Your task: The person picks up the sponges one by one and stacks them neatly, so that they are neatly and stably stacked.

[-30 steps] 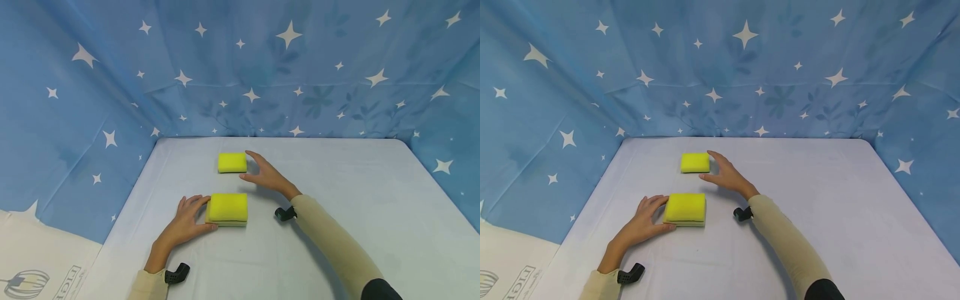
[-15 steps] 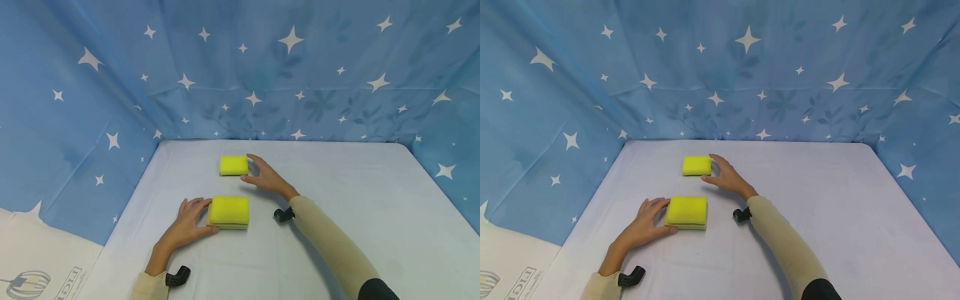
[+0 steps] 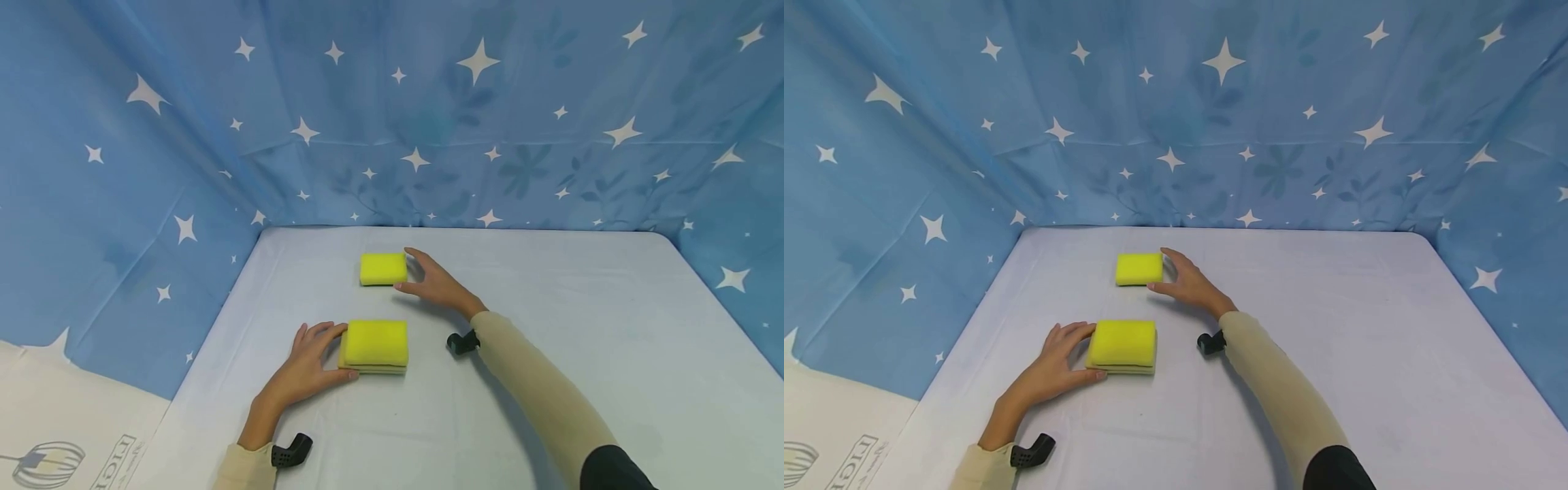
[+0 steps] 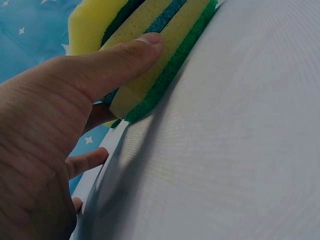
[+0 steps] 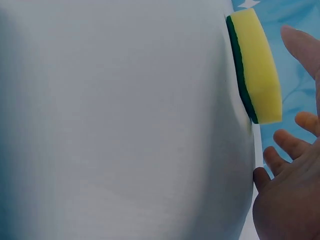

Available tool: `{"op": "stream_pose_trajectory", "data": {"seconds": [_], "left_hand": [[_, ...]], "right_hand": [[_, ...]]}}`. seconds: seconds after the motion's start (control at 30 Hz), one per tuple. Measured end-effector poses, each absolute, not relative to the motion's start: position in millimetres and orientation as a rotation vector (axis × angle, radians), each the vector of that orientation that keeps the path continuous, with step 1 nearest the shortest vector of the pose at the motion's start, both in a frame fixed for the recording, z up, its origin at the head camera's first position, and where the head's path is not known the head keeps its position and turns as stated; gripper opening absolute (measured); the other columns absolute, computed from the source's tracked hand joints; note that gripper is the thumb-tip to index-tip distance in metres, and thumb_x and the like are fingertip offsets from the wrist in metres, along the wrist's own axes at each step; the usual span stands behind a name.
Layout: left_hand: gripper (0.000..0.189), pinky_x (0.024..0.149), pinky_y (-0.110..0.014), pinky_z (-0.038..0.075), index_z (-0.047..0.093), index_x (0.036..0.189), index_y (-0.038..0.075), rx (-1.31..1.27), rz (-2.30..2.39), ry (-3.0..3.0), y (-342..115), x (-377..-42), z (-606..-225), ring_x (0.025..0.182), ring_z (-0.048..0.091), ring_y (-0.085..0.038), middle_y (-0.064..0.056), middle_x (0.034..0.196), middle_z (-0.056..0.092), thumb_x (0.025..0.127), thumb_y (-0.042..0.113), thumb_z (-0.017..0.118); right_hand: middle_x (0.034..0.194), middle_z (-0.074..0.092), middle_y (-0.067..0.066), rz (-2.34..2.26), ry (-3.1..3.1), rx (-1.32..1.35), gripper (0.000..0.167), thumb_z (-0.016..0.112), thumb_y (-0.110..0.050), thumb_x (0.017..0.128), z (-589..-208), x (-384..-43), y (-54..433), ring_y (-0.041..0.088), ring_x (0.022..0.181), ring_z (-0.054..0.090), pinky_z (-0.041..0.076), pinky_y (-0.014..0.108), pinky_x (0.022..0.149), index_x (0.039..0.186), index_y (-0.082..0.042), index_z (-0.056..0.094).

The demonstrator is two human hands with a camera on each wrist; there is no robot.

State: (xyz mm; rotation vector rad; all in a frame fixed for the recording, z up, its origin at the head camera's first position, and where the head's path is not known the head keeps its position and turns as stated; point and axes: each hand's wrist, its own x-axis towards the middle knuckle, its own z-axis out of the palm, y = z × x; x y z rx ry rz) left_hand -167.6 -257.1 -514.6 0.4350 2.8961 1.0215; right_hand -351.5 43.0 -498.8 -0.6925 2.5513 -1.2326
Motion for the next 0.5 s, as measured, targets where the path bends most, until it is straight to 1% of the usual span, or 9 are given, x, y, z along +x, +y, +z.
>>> {"op": "stream_pose_trajectory", "data": {"seconds": [0.17, 0.3, 0.5], "left_hand": [[0.092, 0.127, -0.065, 0.0, 0.052, 0.158, 0.011, 0.445, 1.024, 2.902, -256.8, -167.6, -513.5, 0.152, 0.035, -0.042, -0.02, 0.157, 0.049, 0.084, 0.053, 0.089], [0.092, 0.127, -0.065, 0.001, 0.053, 0.157, 0.011, 0.46, 1.028, 2.91, -257.8, -167.8, -514.0, 0.151, 0.036, -0.042, -0.02, 0.156, 0.05, 0.084, 0.053, 0.088], [0.092, 0.127, -0.064, 0.001, 0.052, 0.158, 0.013, 0.446, 1.017, 2.907, -258.1, -167.2, -515.4, 0.152, 0.035, -0.042, -0.02, 0.157, 0.048, 0.084, 0.055, 0.088]], "right_hand": [[0.176, 0.023, 0.008, -1.223, 2.546, -0.669, 0.1, 0.079, -0.054, 0.095, -497.5, -357.4, 39.9, 0.03, 0.161, 0.021, 0.022, 0.058, 0.128, 0.172, -0.018, 0.025], [0.175, 0.025, 0.01, -1.218, 2.549, -0.68, 0.101, 0.079, -0.053, 0.095, -499.4, -360.9, 37.4, 0.031, 0.161, 0.021, 0.022, 0.059, 0.128, 0.171, -0.015, 0.026], [0.173, 0.03, 0.013, -1.204, 2.57, -0.693, 0.099, 0.081, -0.046, 0.094, -502.3, -362.9, 32.9, 0.034, 0.16, 0.024, 0.023, 0.058, 0.127, 0.17, -0.01, 0.029]]}}
